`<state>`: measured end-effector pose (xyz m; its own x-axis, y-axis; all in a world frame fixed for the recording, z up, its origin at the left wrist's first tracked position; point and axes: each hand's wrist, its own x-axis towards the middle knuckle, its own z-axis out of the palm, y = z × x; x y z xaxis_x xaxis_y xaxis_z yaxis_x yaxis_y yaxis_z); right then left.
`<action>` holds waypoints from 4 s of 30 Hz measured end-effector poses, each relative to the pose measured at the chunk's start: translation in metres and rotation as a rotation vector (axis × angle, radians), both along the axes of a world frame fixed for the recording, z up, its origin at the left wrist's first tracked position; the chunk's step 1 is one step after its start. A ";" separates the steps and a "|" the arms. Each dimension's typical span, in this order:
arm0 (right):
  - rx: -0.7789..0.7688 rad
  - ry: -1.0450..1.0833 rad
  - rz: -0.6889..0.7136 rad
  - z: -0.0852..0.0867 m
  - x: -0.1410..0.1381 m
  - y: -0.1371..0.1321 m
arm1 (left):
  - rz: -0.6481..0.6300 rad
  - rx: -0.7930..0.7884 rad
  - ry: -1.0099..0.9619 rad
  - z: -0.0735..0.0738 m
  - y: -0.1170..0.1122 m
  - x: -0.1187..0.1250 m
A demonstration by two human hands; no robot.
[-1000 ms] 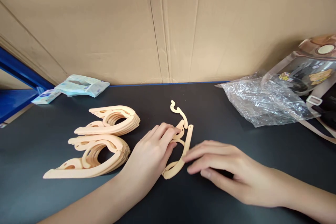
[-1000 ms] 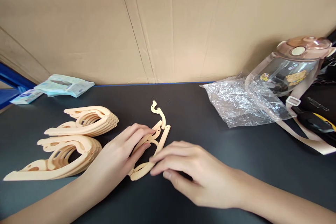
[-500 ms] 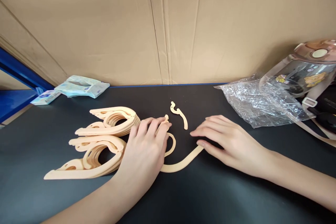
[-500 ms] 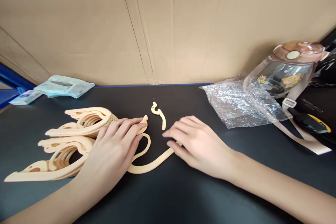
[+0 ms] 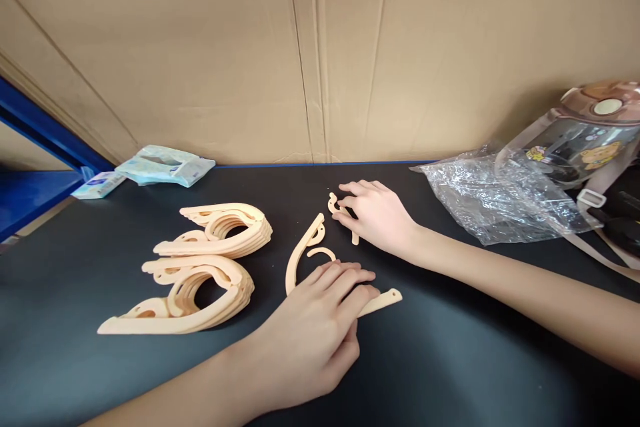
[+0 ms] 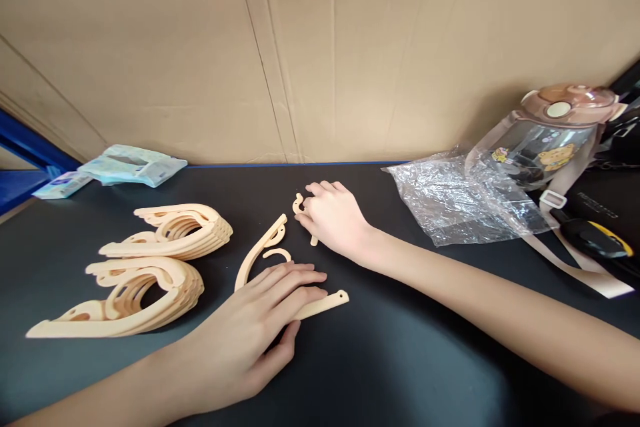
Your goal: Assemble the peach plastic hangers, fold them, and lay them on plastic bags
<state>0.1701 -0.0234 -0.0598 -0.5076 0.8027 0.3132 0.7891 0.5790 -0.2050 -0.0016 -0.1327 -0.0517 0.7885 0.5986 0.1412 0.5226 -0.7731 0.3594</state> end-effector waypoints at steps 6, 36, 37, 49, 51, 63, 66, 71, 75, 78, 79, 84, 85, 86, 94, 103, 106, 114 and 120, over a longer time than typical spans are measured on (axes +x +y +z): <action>-0.151 0.194 0.033 0.008 0.032 -0.018 | 0.159 0.021 -0.047 -0.001 0.003 -0.002; -0.416 0.062 0.280 0.013 0.073 -0.090 | 0.102 -0.173 -0.247 -0.002 0.014 -0.002; -0.413 0.067 0.276 0.013 0.073 -0.090 | 0.103 -0.169 -0.247 -0.002 0.014 -0.002; -0.351 0.098 0.237 0.010 0.072 -0.092 | 0.104 -0.141 -0.262 -0.003 0.014 -0.003; -0.347 0.101 0.238 0.010 0.072 -0.093 | 0.107 -0.135 -0.270 -0.003 0.015 -0.003; -0.059 -0.056 0.353 0.003 0.068 -0.099 | 0.003 -0.027 -0.219 -0.006 0.014 -0.005; -0.010 -0.067 0.353 0.003 0.067 -0.100 | -0.007 -0.031 -0.217 -0.006 0.015 -0.005; 0.028 -0.089 0.362 0.000 0.067 -0.100 | -0.001 -0.037 -0.182 -0.005 0.015 -0.004; 0.063 -0.122 0.378 -0.002 0.068 -0.100 | -0.018 -0.016 -0.149 -0.004 0.015 -0.003; 0.161 -0.151 0.384 -0.002 0.068 -0.100 | -0.019 -0.004 -0.153 -0.002 0.015 -0.002; 0.200 -0.165 0.382 -0.002 0.068 -0.100 | -0.014 -0.001 -0.159 -0.002 0.014 -0.002; 0.288 -0.235 0.372 -0.002 0.068 -0.099 | 0.051 -0.013 -0.164 -0.002 0.013 -0.002; 0.290 -0.247 0.372 -0.002 0.068 -0.099 | 0.059 -0.021 -0.157 -0.003 0.013 -0.002; 0.292 -0.258 0.370 -0.002 0.068 -0.100 | 0.063 -0.030 -0.150 -0.003 0.013 -0.002; 0.367 -0.313 0.384 -0.002 0.068 -0.101 | 0.056 -0.048 -0.140 -0.003 0.012 -0.002; 0.439 -0.321 0.408 -0.002 0.069 -0.104 | 0.030 -0.085 -0.138 -0.003 0.012 -0.003; 0.443 -0.308 0.408 -0.002 0.068 -0.105 | 0.030 -0.119 -0.132 -0.002 0.013 -0.003; 0.494 -0.256 0.319 0.013 0.071 -0.091 | 0.084 -0.200 -0.193 -0.005 0.013 -0.003; 0.537 -0.206 0.180 0.015 0.075 -0.086 | 0.044 -0.190 -0.215 -0.001 0.010 -0.002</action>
